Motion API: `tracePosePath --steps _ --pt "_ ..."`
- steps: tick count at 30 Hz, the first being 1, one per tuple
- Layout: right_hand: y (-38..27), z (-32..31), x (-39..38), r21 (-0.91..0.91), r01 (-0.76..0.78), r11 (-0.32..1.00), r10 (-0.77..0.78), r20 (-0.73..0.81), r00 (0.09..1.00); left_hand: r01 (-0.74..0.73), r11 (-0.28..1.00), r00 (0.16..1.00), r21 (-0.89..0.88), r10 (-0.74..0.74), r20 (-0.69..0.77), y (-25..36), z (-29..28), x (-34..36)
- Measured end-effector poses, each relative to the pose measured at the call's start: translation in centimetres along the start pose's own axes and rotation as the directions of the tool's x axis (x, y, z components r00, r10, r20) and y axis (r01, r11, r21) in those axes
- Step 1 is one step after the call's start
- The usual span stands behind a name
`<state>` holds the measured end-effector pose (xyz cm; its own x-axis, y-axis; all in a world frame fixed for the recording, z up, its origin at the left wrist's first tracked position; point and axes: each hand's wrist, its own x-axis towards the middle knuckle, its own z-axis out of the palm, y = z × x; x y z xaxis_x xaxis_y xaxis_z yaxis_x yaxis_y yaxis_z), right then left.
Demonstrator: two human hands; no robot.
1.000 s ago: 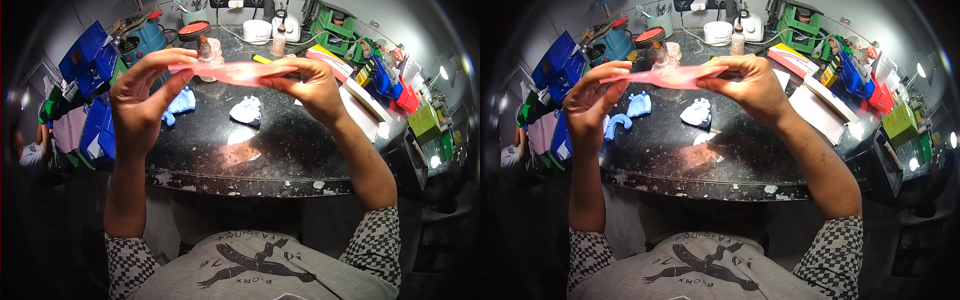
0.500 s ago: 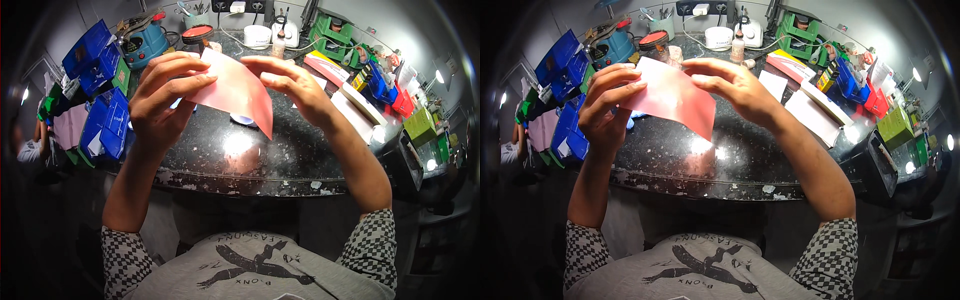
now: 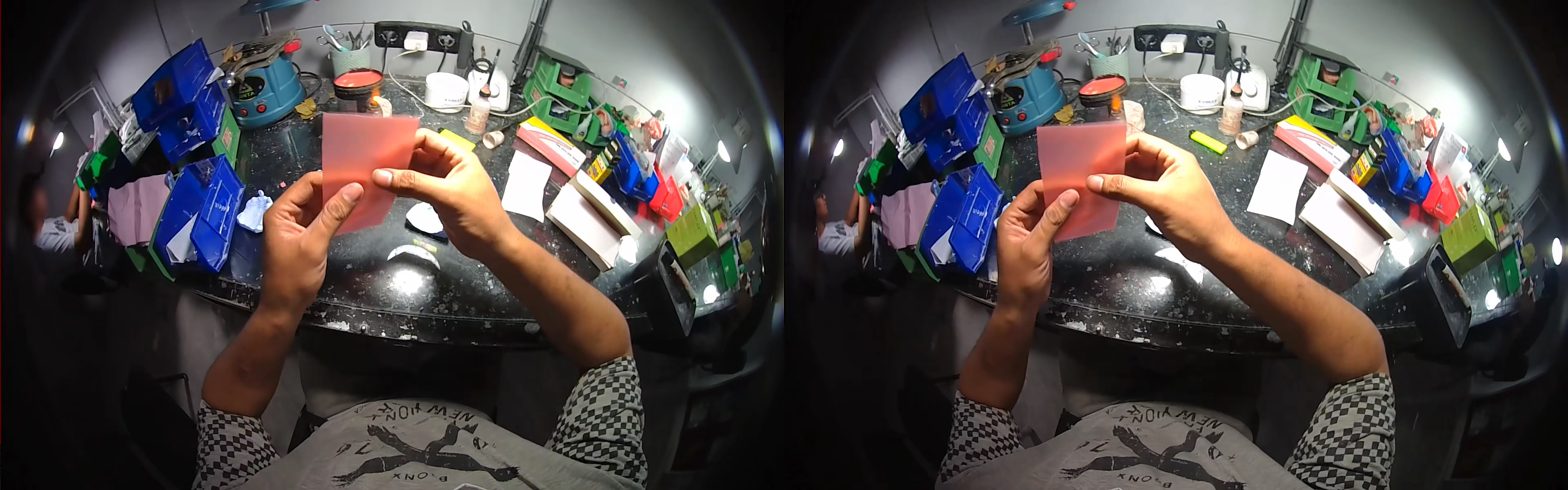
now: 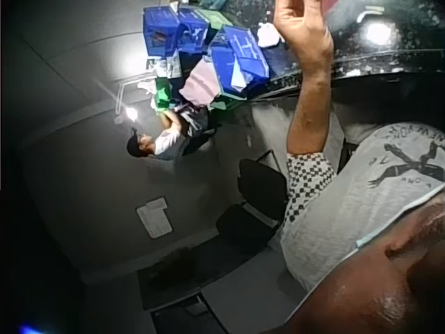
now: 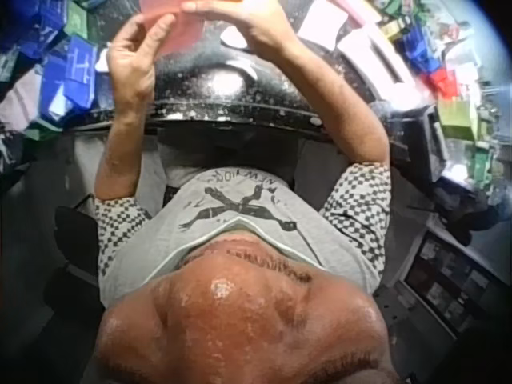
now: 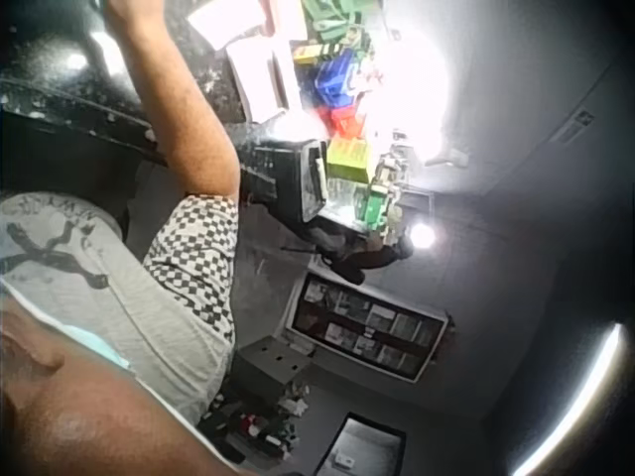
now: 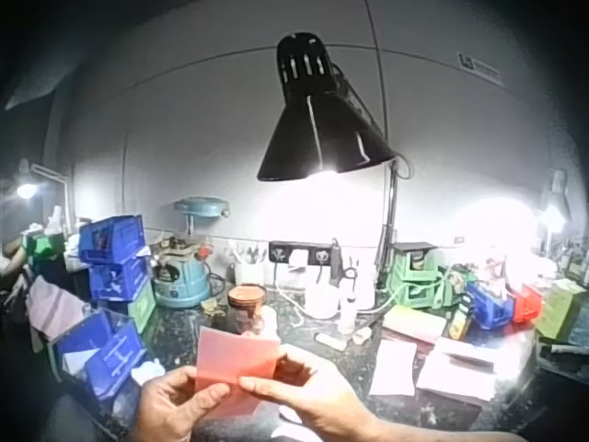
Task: The person removes a pink wax sheet from a box, holds the sheet over a flame to soften it, and presses the softened wax onto a dental model by hand.
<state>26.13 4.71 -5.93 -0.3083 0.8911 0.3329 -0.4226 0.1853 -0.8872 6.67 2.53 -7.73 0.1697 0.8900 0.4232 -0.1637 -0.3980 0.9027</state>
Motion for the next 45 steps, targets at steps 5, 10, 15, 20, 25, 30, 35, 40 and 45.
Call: tracePosePath --steps 5,10,15,20,25,30,35,40,45 --pt "0.3 0.0 0.8 -0.070 0.013 0.997 -0.008 0.059 0.998 0.082 0.984 0.993 0.157 -0.095 0.077 1.7 -3.2 0.9" --pt "0.2 0.9 0.2 -0.144 -0.094 0.985 0.104 0.061 0.993 0.230 0.960 0.964 0.157 -0.247 0.098 2.7 -5.1 1.0" --pt "1.3 1.6 0.1 0.134 -0.100 0.986 0.105 -0.028 0.994 0.401 0.842 0.913 -0.360 -0.338 0.227 0.7 -8.4 0.4" --pt "2.6 3.2 -0.1 0.345 -0.088 0.935 0.148 -0.151 0.977 0.125 0.728 0.991 -0.674 -0.120 0.053 -2.3 -5.6 -1.2" --pt "3.9 3.9 -0.6 0.074 -0.127 0.989 0.136 -0.136 0.981 -0.056 0.826 0.956 -0.560 -0.118 -0.269 -1.5 -1.8 -1.0" --pt "2.5 2.1 0.6 -0.077 -0.115 0.990 0.110 -0.071 0.991 0.089 0.963 0.986 -0.256 -0.122 -0.117 -0.6 -5.2 -0.5" --pt "3.1 2.9 0.9 -0.001 -0.170 0.986 0.169 -0.039 0.985 -0.027 0.860 0.989 -0.510 -0.052 -0.139 -1.8 -4.2 -0.8" --pt "4.1 0.2 4.1 -0.373 -0.034 0.927 0.000 -0.090 0.996 -0.062 0.970 0.973 -0.236 0.006 -0.231 -1.0 -5.7 -0.9" --pt "5.7 -9.4 8.8 -0.939 -0.227 0.258 -0.057 -0.249 0.967 0.120 0.988 0.992 0.094 -0.117 -0.036 0.7 -8.3 0.5"
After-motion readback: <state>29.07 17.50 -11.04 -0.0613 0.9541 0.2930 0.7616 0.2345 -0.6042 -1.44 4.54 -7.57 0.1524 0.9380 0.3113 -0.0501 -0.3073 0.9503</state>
